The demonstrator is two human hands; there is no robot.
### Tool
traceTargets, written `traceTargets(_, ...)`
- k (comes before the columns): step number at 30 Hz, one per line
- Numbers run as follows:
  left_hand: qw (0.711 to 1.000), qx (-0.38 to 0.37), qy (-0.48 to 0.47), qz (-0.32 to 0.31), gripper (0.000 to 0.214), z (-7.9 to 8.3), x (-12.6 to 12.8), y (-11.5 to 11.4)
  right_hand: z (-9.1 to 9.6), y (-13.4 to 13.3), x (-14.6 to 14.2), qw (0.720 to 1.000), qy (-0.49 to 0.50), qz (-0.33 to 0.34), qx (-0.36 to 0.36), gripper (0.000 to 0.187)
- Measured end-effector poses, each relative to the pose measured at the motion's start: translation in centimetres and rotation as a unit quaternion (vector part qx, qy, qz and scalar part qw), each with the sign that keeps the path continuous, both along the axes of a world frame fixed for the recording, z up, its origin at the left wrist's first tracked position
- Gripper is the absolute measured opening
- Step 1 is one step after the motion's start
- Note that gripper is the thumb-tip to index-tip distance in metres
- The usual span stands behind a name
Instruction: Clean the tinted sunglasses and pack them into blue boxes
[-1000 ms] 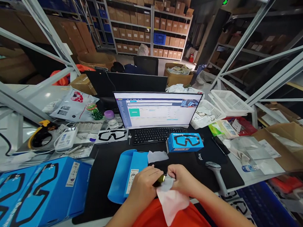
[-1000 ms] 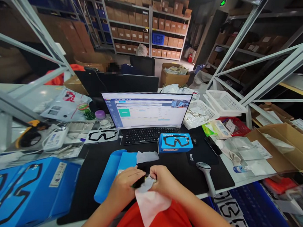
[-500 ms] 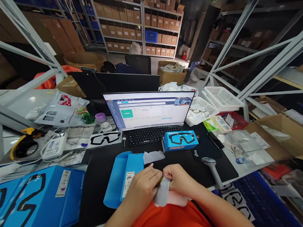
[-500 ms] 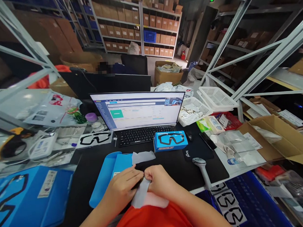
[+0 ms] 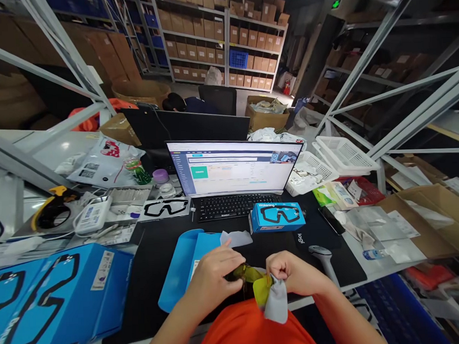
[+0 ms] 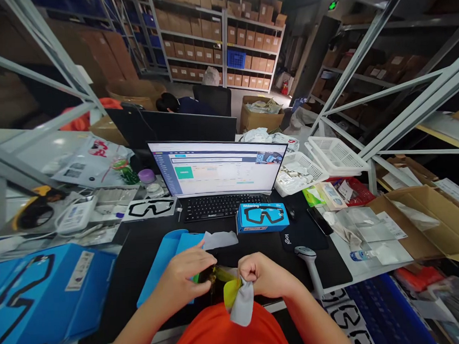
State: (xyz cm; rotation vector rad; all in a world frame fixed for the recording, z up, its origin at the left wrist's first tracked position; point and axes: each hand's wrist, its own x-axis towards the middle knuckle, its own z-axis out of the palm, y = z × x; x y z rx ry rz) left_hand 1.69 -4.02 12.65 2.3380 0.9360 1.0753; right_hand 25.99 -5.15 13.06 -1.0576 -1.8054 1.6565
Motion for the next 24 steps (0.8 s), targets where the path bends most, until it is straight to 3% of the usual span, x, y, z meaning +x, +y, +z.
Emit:
traceTargets(5,0.993,0.085,0.081,-0.033,0.03,0.3,1.3,-0.1,-1.6,-0.1,-3.4,0.978,-0.057,-0.178,0.098,0.036)
traceTargets(7,0.992,0.097,0.075,-0.027,0.029,0.0,1.3,-0.2,-2.4,-0.3,-4.1,0.969,-0.037,-0.213,0.118,0.033)
traceTargets(12,0.999,0.016,0.03,-0.012,0.034,-1.2,-0.5,-0.2,-3.1,-1.3,-2.8,0.985,0.025,-0.15,0.085,0.041)
traceTargets(17,0.997,-0.057,-0.005,-0.049,0.038,-2.3,-1.0,0.2,-2.1,-2.2,-1.1,0.99,-0.006,-0.091,0.103,0.049)
traceTargets(21,0.994,-0.086,-0.008,-0.068,0.039,-2.7,-0.3,0.4,-1.7,-2.5,-0.8,0.987,-0.031,-0.091,0.126,0.055)
traceTargets(24,0.994,-0.089,0.028,-0.051,0.06,-2.7,-0.5,0.4,-2.3,-2.6,-0.3,0.984,-0.045,-0.137,0.107,0.057)
